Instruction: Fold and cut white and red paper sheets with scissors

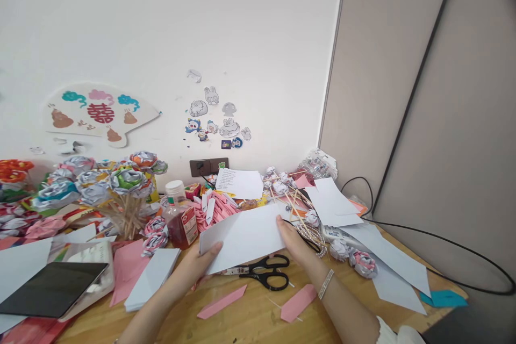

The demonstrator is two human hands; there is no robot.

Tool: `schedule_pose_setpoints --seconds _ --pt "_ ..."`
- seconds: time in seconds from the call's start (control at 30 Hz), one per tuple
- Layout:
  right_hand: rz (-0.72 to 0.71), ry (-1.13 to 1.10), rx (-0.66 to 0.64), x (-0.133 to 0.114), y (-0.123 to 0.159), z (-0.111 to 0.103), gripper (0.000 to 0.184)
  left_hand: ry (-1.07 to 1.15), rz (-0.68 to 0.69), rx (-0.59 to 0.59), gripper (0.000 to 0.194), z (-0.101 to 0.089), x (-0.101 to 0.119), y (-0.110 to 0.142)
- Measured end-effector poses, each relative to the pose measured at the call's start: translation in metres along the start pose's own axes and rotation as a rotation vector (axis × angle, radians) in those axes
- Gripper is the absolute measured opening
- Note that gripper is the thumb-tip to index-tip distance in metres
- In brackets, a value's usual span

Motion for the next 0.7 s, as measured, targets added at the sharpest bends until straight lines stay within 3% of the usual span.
schedule_pose_setpoints --seconds 0.1,0.17,0.4,0.53,0.7 --pt "-0.21 0.062 0.083 -0.02 0.0 -0.01 0.051 -0.076 0.0 -0.054 0.048 0.004 -0.001 0.0" --pt "-0.264 0.06 0.087 -0.026 0.0 -0.011 0.05 -0.082 0.004 -0.081 0.046 0.006 -0.001 0.001" --pt "-0.285 0.148 0.109 -0.025 -0.001 -0.011 0.029 -0.011 -0.058 -0.043 0.044 0.005 0.002 0.007" --pt "-0.304 0.13 0.095 -0.027 0.001 -0.01 0.032 0.108 -0.006 -0.151 0.044 0.013 0.012 0.012" --pt "-0.288 0.118 0.093 -0.026 0.001 -0.009 0.034 0.187 0.01 -0.168 0.043 0.014 0.016 0.016"
Point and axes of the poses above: each hand's wrist, its own y-axis away from the middle knuckle, its own z-axis out of the palm, x = y × z, the point moved 8 cm from there along -y, towards the middle knuckle, and after that the axes turned 8 degrees about -y, right-handed, at the moved point
